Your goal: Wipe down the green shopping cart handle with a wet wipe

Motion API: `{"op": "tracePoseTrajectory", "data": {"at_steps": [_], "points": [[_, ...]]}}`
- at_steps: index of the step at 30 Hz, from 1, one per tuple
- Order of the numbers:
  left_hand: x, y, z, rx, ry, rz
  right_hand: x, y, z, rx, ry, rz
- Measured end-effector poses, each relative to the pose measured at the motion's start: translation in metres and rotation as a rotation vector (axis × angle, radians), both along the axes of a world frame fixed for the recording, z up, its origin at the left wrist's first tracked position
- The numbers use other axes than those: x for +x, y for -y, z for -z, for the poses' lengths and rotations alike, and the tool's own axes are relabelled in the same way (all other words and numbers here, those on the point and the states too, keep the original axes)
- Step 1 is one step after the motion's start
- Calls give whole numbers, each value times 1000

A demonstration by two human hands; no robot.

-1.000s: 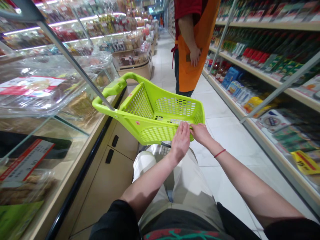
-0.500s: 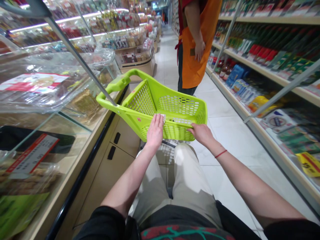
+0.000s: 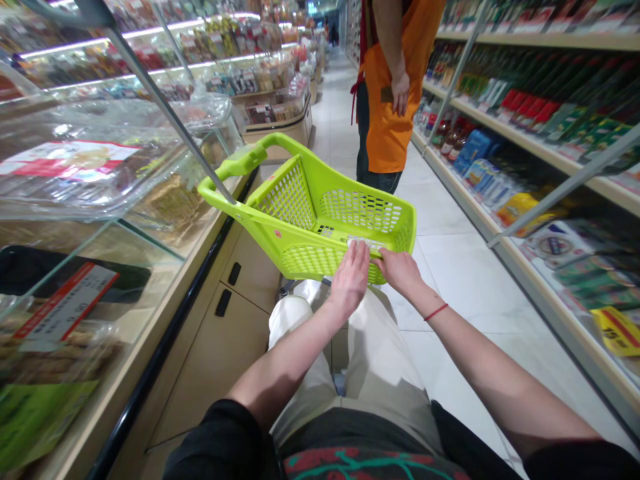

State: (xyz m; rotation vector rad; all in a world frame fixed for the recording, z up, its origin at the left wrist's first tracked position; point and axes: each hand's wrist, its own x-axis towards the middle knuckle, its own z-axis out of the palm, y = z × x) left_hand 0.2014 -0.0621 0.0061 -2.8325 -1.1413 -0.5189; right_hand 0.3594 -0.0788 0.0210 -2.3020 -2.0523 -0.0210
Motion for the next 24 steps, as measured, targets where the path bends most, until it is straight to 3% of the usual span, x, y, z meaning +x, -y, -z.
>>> {"op": "tracePoseTrajectory", "data": {"at_steps": [5,13,16,19,24], "points": [[-3,-5,-1,47,-43,53,2,0,4,31,-20,-62],[-68,-53,-27,58,-44,-162,10,-3,15,133,-108,-130],[-78,-60,-30,81,-12,-216,18,-8,18,135,-156,-143],[-70,-56,-28,67,-1,-230,31,-13,19,154,-194,-155],[-27,-35,-18,64,-18,-127,33,-16,14,152,-150,-126]]}}
